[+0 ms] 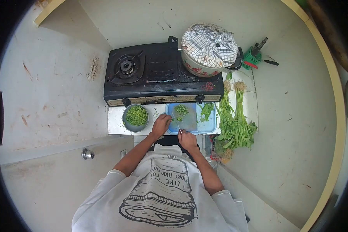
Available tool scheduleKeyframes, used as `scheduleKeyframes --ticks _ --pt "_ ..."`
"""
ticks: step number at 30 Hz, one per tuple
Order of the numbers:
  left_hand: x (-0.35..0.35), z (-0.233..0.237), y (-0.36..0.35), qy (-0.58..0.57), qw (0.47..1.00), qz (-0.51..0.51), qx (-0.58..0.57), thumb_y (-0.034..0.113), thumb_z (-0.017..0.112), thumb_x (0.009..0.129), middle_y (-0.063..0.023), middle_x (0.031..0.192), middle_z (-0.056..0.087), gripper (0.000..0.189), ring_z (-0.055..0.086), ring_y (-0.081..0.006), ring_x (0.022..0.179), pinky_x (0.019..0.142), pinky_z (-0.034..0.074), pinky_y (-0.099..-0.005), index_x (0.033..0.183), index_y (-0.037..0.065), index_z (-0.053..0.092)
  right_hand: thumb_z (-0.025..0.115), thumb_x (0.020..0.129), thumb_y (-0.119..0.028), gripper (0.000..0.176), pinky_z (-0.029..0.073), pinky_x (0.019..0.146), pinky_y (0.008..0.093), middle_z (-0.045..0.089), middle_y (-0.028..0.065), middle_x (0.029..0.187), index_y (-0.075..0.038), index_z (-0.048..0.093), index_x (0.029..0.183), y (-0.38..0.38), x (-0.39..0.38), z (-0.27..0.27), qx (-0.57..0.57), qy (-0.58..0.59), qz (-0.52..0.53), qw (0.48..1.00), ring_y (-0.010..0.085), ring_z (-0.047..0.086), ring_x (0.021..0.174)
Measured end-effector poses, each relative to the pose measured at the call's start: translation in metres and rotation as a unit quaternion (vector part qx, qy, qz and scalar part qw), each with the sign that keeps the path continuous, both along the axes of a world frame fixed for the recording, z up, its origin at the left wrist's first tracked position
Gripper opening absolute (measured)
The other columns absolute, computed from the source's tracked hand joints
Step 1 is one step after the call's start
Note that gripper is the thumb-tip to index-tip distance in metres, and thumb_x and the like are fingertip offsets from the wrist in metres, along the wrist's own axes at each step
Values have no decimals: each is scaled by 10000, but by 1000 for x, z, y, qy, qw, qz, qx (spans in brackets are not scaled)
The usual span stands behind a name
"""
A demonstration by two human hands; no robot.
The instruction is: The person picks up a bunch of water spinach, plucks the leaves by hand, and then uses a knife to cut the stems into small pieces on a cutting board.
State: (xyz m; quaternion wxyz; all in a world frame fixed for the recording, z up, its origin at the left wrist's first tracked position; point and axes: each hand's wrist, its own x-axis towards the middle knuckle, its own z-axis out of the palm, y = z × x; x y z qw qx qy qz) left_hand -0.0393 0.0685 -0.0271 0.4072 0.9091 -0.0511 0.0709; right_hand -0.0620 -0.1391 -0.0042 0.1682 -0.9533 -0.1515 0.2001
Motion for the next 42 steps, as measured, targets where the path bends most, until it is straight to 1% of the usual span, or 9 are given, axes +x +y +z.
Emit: scheduleKeyframes --ticks 6,11,15,20,24,30,33,36,42 --pt "0 0 2 35 999 -7 -7 43 698 870 -164 903 637 88 640 -374 917 850 529 -456 953 26 720 497 1052 -396 442 591 686 558 708 279 746 16 645 987 6 -1 5 -2 0 9 1000 462 726 713" --pt "-3 -2 1 11 1000 -3 -20 48 689 878 -154 926 643 81 641 -364 929 854 534 -453 947 28 727 516 1045 -386 439 589 696 552 701 290 737 29 645 988 10 1 -5 3 4 11 1000 461 726 718" --pt "-8 -2 4 -3 1000 -8 -26 49 683 883 -154 939 645 94 641 -364 942 860 535 -453 960 37 736 510 1048 -382 442 589 720 549 713 291 785 33 647 985 14 6 -6 0 0 0 1000 464 727 750" --pt "-7 1 6 22 1000 -4 -20 43 668 893 -169 947 649 86 637 -375 941 851 530 -463 972 28 698 490 1055 -383 450 602 746 530 727 276 810 28 659 985 9 7 -4 -6 3 -11 1000 449 739 780" --pt "-2 -1 4 39 999 -2 -12 42 677 894 -157 953 663 136 650 -371 952 863 532 -462 1029 25 683 493 1054 -388 453 595 732 546 719 287 802 31 655 999 8 5 2 -4 16 -4 1000 458 733 768" --pt "-3 -6 1 15 1000 -16 20 56 665 918 -160 911 622 85 638 -371 927 836 530 -464 989 25 698 499 1052 -395 457 584 721 565 707 296 771 35 646 1012 11 3 12 7 10 -1 1000 475 721 745" --pt "-5 -6 2 30 999 -11 13 60 668 919 -155 934 643 94 646 -363 937 847 535 -453 993 28 716 501 1052 -396 453 585 722 561 708 295 769 31 646 1002 14 4 14 4 6 -2 1000 475 722 742" --pt "-7 -3 2 -16 999 -15 -26 43 675 892 -165 905 635 94 635 -364 903 827 532 -460 968 22 726 504 1051 -395 450 586 722 556 709 295 774 28 647 998 14 4 5 -9 10 8 1000 475 722 745" --pt "-10 1 6 25 999 -13 -19 48 668 909 -155 984 676 122 653 -365 962 879 536 -446 1014 29 726 497 1051 -403 459 586 736 554 714 292 791 28 650 1011 9 4 -3 -12 17 -3 1000 471 725 759"
